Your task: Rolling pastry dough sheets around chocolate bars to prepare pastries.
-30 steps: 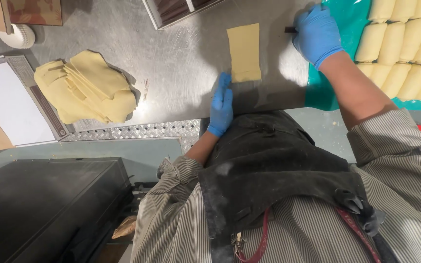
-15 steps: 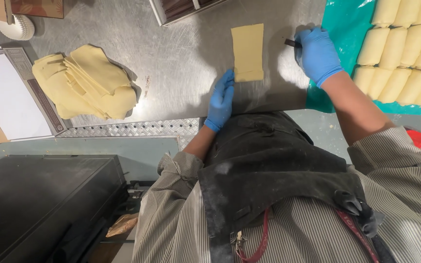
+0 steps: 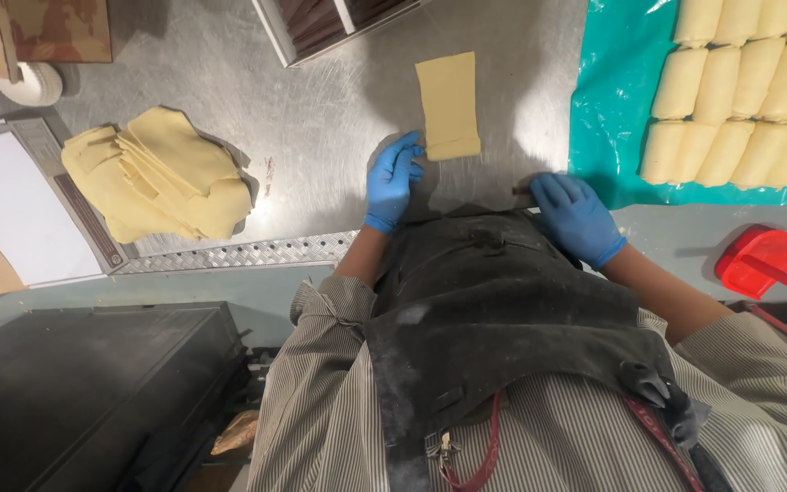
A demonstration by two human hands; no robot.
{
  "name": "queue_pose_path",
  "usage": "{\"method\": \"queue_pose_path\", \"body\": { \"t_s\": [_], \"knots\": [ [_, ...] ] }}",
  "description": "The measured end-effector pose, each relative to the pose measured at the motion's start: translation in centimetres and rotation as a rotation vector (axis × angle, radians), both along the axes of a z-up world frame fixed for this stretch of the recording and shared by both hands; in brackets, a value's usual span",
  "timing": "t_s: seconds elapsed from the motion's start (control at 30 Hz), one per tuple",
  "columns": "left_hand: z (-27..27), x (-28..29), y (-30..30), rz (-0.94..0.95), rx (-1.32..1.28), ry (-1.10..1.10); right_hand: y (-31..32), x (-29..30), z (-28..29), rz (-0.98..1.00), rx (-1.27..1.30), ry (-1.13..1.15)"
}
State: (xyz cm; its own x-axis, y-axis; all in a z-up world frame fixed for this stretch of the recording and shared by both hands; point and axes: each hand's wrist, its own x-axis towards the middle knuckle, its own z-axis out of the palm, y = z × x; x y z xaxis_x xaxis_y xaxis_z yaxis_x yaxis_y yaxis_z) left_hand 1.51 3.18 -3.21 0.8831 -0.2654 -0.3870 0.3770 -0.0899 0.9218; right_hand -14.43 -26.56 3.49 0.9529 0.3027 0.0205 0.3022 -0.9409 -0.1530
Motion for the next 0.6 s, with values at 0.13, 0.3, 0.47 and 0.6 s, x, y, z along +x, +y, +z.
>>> {"method": "queue_pose_path", "body": {
  "t_s": [0.13,0.3,0.47,0.6],
  "knots": [
    [1.6,0.1,-0.3,0.013,0.016,0.037,-1.3,-2.2,-2.9,0.095,0.213,0.03],
    [2.5,0.2,-0.8,0.04,0.024,0.034,0.7,3.1,-2.7,-0.083,0.433,-0.087],
    [4.0,0.2,-1.5,0.088,0.003,-0.018,6.0,12.3,-1.3,0.016,0.219,-0.164],
    [3.9,-0.6,-1.7,0.08,-0.001,-0.091,6.4,12.1,-6.0,0.07,0.129,-0.259]
  ]
}}
